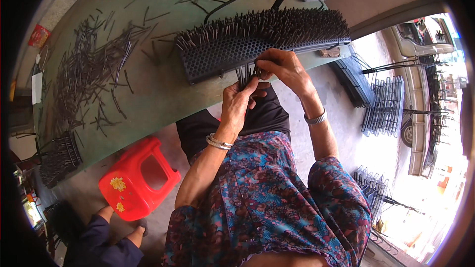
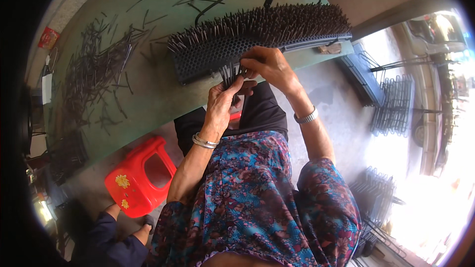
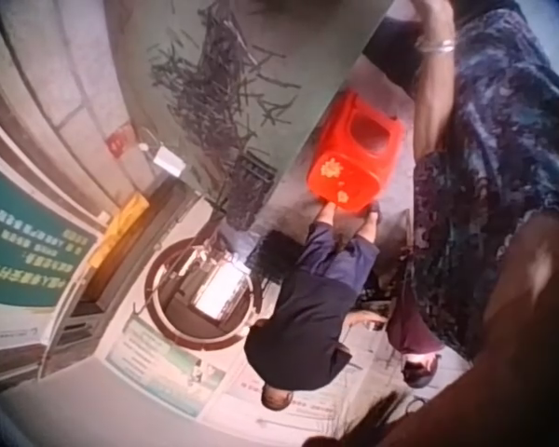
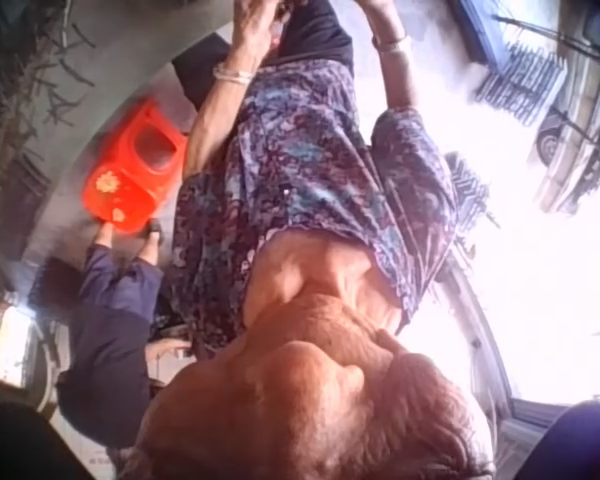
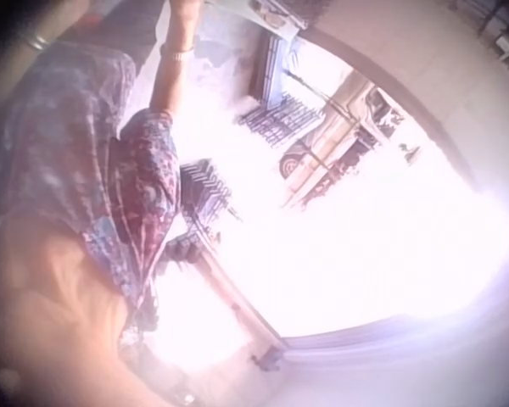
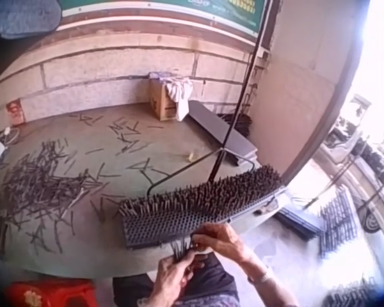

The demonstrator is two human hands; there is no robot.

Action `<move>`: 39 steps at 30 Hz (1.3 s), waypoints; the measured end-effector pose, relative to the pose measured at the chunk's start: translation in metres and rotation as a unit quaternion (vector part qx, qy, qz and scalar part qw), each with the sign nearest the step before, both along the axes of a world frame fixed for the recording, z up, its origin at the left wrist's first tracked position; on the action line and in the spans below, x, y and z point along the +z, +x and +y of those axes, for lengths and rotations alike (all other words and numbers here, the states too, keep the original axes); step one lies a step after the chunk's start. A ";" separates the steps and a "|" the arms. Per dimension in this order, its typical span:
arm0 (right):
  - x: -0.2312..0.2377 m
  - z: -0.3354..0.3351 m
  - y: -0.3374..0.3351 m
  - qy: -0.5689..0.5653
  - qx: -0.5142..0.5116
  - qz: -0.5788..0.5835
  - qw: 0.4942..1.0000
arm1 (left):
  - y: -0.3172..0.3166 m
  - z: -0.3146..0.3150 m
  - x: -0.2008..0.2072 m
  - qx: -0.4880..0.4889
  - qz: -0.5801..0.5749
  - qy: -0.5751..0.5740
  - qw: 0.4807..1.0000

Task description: Sorting and inserting small metal rods into a perforated template jig on a workbench.

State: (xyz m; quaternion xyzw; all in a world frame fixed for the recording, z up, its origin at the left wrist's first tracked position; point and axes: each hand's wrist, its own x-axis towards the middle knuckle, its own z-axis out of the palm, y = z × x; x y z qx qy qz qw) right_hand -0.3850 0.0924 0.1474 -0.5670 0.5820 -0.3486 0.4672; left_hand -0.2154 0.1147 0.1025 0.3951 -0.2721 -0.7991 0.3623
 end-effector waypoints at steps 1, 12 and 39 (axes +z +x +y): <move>0.000 0.001 0.000 0.014 -0.003 -0.019 1.000 | 0.001 0.000 -0.001 -0.001 0.000 0.000 1.000; 0.013 0.008 -0.012 -0.025 -0.078 0.001 0.997 | 0.003 -0.003 0.002 0.003 -0.007 0.029 1.000; -0.010 -0.031 -0.023 -0.294 -0.170 0.319 0.885 | 0.003 -0.011 -0.016 0.016 0.044 0.042 0.998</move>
